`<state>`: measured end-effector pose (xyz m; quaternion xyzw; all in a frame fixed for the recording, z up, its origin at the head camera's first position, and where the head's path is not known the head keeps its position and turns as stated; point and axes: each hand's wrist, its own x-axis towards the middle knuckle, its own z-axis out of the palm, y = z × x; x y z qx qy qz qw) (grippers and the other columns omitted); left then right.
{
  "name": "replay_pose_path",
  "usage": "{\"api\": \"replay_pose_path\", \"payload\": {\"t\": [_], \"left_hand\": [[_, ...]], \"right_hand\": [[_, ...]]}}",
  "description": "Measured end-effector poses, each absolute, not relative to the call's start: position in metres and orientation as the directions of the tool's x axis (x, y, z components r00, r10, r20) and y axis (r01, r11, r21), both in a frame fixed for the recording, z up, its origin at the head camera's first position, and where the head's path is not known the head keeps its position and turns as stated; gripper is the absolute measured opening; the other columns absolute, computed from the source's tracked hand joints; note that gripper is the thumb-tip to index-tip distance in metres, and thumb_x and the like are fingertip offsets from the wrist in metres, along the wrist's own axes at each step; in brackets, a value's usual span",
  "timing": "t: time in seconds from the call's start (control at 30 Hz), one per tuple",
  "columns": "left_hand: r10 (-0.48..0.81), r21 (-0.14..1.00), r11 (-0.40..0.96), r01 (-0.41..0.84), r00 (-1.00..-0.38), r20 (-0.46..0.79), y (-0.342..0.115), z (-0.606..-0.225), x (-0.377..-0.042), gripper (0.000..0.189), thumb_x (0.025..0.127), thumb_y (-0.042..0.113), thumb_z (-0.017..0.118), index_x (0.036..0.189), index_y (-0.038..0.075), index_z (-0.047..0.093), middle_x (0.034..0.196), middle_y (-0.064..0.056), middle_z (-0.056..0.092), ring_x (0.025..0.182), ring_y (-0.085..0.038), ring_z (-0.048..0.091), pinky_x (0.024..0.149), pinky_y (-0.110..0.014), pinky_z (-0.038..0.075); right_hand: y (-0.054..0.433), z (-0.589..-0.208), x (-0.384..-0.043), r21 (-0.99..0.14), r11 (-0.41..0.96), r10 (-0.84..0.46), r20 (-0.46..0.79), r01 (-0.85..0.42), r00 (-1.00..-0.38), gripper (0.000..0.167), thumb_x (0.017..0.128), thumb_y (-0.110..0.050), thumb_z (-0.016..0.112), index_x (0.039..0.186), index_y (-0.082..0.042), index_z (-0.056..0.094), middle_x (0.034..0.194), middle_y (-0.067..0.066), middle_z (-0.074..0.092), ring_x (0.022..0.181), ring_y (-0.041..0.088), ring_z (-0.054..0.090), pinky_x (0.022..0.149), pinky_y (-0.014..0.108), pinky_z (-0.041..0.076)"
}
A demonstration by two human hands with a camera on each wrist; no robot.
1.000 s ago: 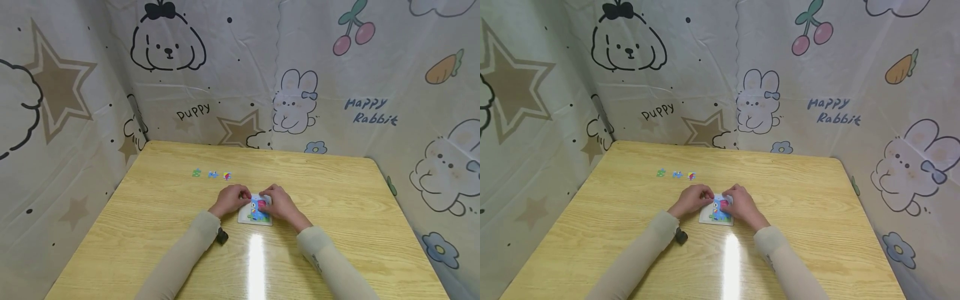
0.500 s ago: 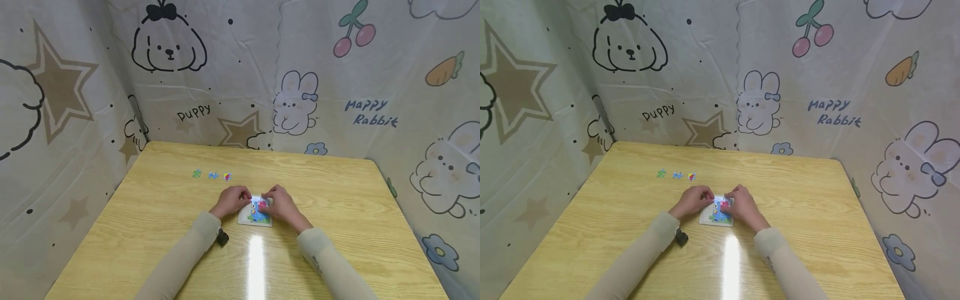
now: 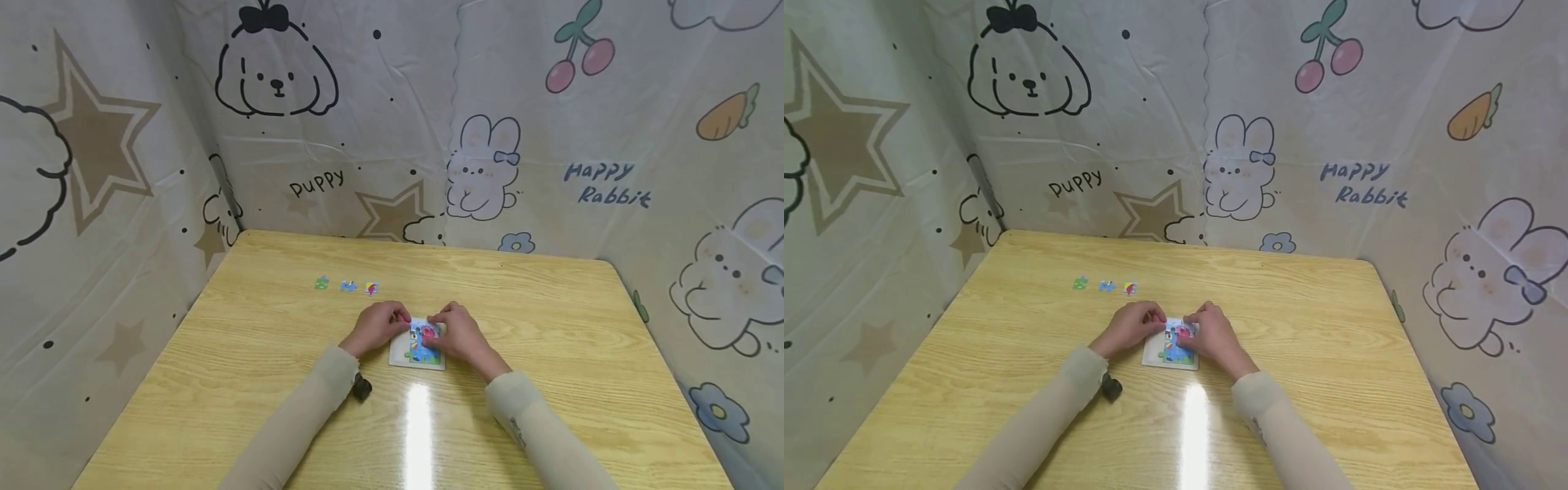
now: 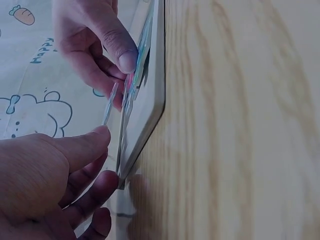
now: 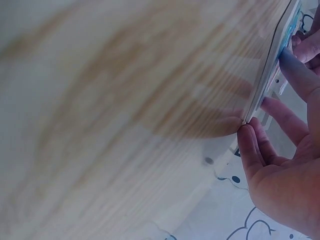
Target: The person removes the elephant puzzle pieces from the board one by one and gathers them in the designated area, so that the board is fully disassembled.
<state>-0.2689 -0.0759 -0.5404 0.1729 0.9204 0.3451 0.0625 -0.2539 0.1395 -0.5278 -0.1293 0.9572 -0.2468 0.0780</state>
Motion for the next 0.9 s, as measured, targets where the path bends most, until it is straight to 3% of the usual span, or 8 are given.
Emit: {"api": "replay_pose_path", "payload": {"t": [0.9], "left_hand": [[0.295, 0.631, 0.721, 0.286, -0.951, 0.095, -0.133, -0.526, -0.282, 0.005, 0.099, 0.018, 0.072, 0.099, 0.013, 0.073, 0.090, 0.001, 0.068, 0.079, -0.012, 0.057, 0.075, -0.031, 0.047]], "right_hand": [[0.140, -0.528, -0.253, -0.493, 0.846, -0.285, -0.094, -0.204, -0.954, 0.054, 0.084, -0.035, 0.088, 0.130, -0.010, 0.073, 0.122, 0.010, 0.057, 0.109, 0.026, 0.051, 0.095, 0.042, 0.047]]}}
